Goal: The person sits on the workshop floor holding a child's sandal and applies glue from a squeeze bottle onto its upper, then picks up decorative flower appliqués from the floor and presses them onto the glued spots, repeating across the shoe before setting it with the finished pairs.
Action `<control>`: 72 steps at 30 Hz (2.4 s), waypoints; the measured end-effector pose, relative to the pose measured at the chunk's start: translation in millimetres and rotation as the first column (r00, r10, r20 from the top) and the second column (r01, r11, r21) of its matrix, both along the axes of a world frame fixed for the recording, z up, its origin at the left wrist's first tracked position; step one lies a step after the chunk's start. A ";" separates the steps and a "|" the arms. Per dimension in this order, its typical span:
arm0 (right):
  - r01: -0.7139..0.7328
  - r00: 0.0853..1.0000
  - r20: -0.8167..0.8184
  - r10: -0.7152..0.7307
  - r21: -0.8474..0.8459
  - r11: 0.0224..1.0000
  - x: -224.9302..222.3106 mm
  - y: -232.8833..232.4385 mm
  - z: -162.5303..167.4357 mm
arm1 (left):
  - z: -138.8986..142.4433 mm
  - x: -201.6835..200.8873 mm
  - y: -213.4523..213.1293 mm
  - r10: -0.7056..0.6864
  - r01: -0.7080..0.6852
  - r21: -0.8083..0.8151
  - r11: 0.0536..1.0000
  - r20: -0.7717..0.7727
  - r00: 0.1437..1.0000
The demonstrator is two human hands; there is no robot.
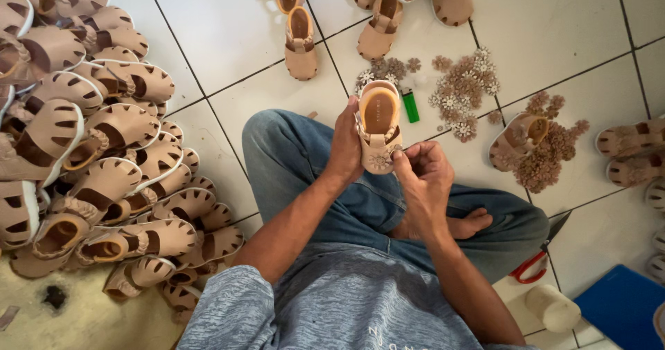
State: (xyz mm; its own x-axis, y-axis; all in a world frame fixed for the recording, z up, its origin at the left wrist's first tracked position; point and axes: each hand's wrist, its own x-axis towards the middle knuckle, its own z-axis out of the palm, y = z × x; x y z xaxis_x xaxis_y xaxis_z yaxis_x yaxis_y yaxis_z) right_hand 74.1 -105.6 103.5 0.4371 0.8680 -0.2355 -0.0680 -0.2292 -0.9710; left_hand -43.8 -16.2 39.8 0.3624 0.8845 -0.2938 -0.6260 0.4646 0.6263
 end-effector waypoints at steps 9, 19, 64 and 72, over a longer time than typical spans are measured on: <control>0.015 1.000 0.021 -0.015 -0.013 1.000 2.9 -1.4 -8.0 | 3.1 4.4 -0.1 0.014 -0.014 -0.016 1.000 0.000 1.000; -0.086 0.995 0.057 0.087 -0.021 0.996 13.4 -14.1 -3.9 | 3.7 -0.1 1.8 -0.069 0.078 -0.119 0.990 0.081 0.994; -0.340 0.926 -0.211 0.312 -0.111 0.934 49.7 -40.3 -20.9 | 28.5 -12.0 -17.2 -0.467 0.572 0.227 0.788 -0.385 0.796; -0.413 0.883 -0.241 0.403 0.008 0.911 43.9 -49.3 -14.2 | 25.0 -7.2 -15.3 -0.664 0.665 -0.152 0.731 0.068 0.745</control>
